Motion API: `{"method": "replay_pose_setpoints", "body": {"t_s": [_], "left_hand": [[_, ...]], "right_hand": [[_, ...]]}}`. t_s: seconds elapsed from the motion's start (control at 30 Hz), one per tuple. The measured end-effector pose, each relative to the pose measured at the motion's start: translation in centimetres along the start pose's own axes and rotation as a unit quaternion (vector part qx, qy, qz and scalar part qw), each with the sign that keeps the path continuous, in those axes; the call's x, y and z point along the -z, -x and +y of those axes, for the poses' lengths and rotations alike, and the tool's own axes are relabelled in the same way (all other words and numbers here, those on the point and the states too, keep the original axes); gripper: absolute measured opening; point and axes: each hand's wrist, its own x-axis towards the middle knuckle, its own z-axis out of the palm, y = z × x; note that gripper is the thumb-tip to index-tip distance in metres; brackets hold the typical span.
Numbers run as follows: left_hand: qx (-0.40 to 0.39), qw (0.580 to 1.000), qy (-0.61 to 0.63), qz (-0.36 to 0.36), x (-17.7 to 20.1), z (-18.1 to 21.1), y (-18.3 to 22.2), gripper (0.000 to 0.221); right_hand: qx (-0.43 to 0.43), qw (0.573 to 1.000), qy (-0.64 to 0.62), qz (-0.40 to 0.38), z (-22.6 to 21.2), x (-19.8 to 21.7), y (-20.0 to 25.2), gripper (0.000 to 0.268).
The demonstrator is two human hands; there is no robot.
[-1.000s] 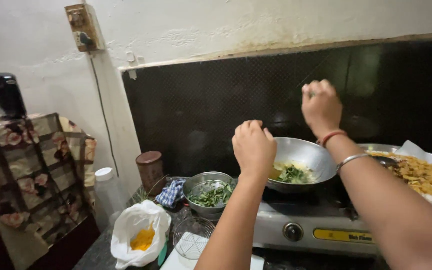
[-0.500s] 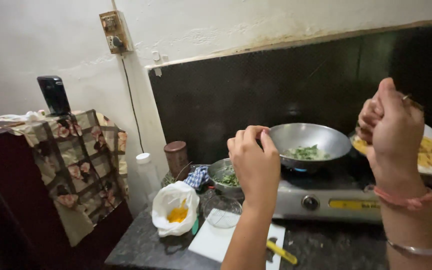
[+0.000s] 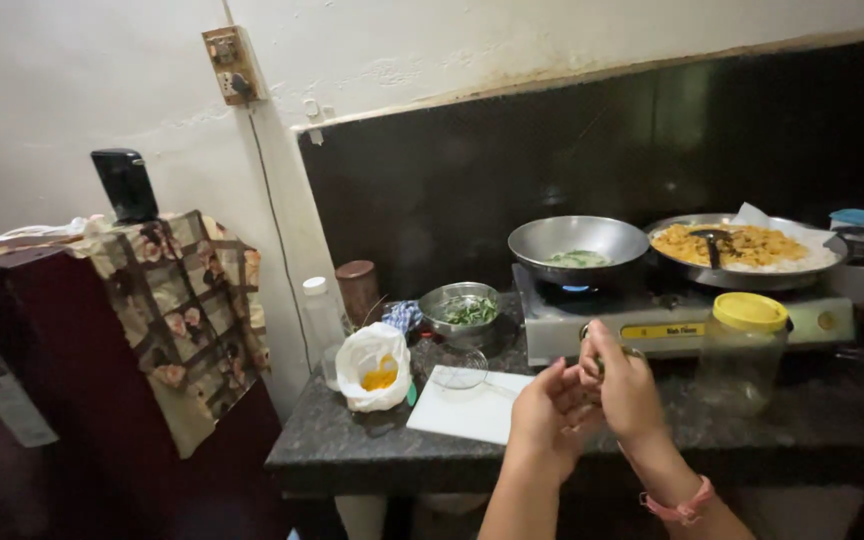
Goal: Frying curry leaves in oil and removing them with a spider strainer.
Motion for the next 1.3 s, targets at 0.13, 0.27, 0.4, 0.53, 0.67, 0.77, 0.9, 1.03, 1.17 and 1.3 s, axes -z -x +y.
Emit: {"method": "replay_pose_setpoints", "body": {"t_s": [0.13,0.27,0.4,0.53,0.67,0.77,0.9,1.03,1.17,1.3], "left_hand": [[0.021,0.997,0.021,-0.067,1.5,-1.3,1.2,0.034],[0.04,0.996,0.064,-0.036,0.7,-0.9,4.0,0.029],[0.039,0.995,0.085,-0.042,1.5,-1.7,4.1,0.031],[0.038,0.993,0.108,-0.038,1.1,-1.2,5.1,0.03],[0.037,0.995,0.094,-0.027,0.7,-0.6,6.0,0.032],[0.036,0.995,0.087,-0.025,0.7,-0.2,5.7,0.035],[0.035,0.997,0.071,-0.021,1.3,-0.2,4.7,0.039],[0.022,0.996,0.082,-0.024,3.5,-0.6,1.5,0.04],[0.008,0.986,0.16,-0.046,2.3,0.6,2.9,0.042],[0.056,0.963,0.257,-0.058,1.0,1.8,4.5,0.054]], "right_hand": [[-0.042,0.999,0.022,0.023,1.5,-0.4,1.9,0.051],[-0.052,0.996,0.064,0.032,-1.7,-2.7,4.5,0.046],[0.004,0.997,0.077,0.031,0.7,-1.8,4.3,0.037],[0.003,0.989,0.137,0.049,-1.7,-3.4,5.6,0.035],[0.032,0.983,0.172,0.046,-1.8,-3.8,5.8,0.036],[0.037,0.98,0.189,0.041,-0.3,-3.2,4.9,0.043],[0.016,0.972,0.227,0.053,1.0,-3.3,3.8,0.055],[-0.016,0.957,0.278,0.08,-2.7,-6.2,5.2,0.052],[0.002,0.891,0.454,0.025,-2.6,-7.3,5.3,0.059],[-0.043,0.834,0.548,-0.045,-3.0,-8.8,6.0,0.05]]}}
